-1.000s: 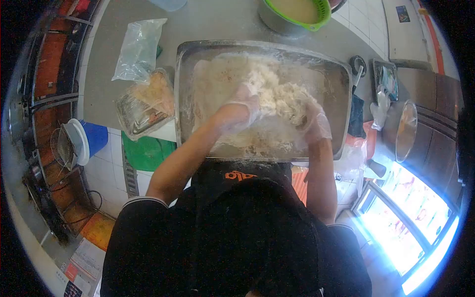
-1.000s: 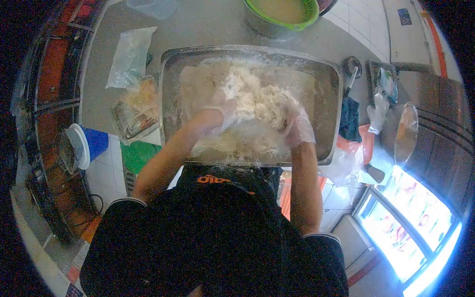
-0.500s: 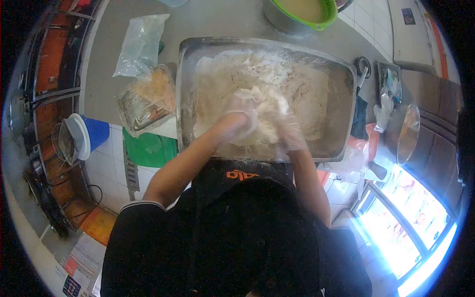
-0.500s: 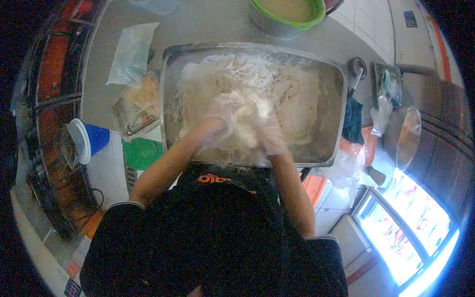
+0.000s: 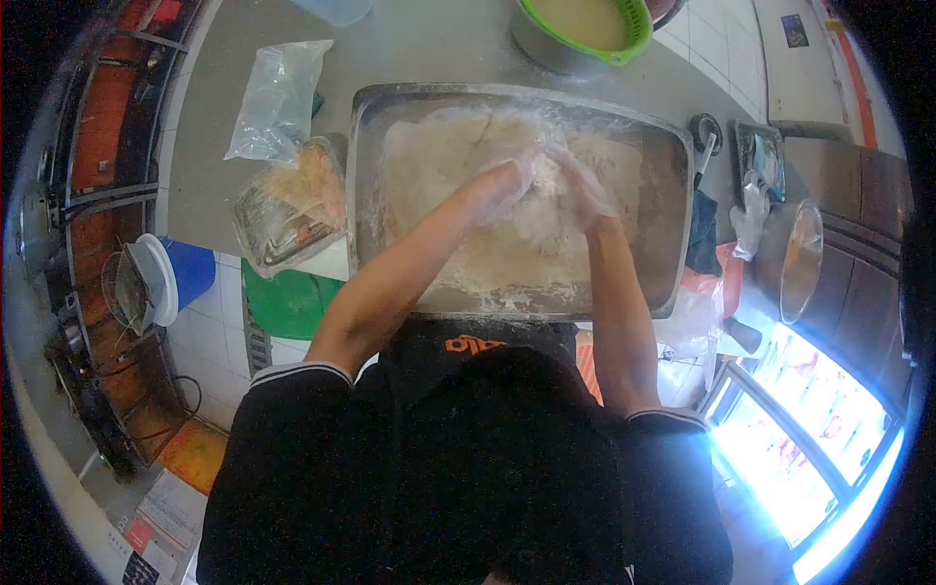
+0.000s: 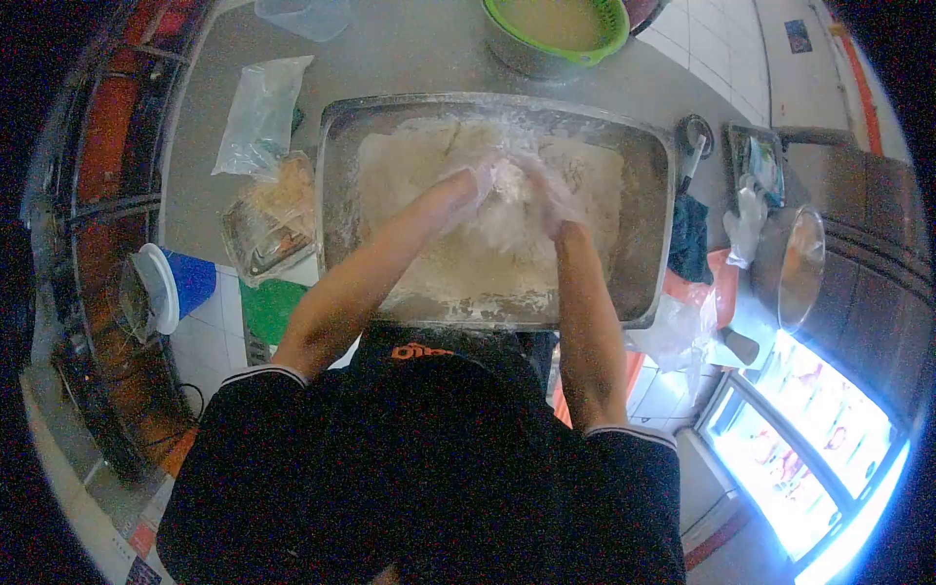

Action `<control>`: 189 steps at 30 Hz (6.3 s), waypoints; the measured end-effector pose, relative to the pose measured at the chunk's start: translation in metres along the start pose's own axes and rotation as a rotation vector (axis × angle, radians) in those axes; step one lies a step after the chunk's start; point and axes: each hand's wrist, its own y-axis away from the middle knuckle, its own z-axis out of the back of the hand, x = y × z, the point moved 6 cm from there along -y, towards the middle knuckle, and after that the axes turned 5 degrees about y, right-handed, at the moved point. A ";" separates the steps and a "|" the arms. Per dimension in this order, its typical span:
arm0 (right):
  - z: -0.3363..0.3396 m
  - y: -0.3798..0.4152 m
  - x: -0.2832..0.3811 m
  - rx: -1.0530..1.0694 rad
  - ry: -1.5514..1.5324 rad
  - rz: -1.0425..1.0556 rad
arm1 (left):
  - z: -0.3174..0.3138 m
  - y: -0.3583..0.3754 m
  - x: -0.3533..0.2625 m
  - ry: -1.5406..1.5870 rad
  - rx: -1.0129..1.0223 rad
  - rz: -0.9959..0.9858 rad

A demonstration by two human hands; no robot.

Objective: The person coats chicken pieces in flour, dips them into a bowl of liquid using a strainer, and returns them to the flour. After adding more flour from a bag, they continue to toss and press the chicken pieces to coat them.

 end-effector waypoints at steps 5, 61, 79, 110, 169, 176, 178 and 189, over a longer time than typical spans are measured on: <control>0.037 0.063 0.034 0.045 -0.081 0.335 | -0.032 0.048 -0.051 -0.194 -0.233 -0.101; -0.034 0.050 0.014 -0.328 1.167 0.572 | -0.042 0.089 -0.070 -1.276 -0.643 -0.187; -0.047 0.202 0.086 -0.221 0.740 0.558 | -0.003 0.090 0.005 0.041 -0.158 0.150; -0.019 0.163 0.067 0.097 -0.751 0.556 | -0.151 0.143 0.016 -1.005 0.125 0.101; -0.009 0.027 -0.047 0.110 0.554 0.272 | -0.043 0.062 0.021 -0.220 -0.141 0.066; -0.017 0.106 0.020 -0.146 -0.278 0.074 | -0.064 0.077 -0.022 -0.210 -0.458 0.018; -0.008 0.127 0.033 -0.194 -0.579 -0.001 | -0.068 0.077 -0.035 -0.128 -0.361 -0.113; 0.051 -0.009 -0.012 -0.065 0.270 0.277 | 0.002 0.023 -0.030 -0.495 -0.233 -0.049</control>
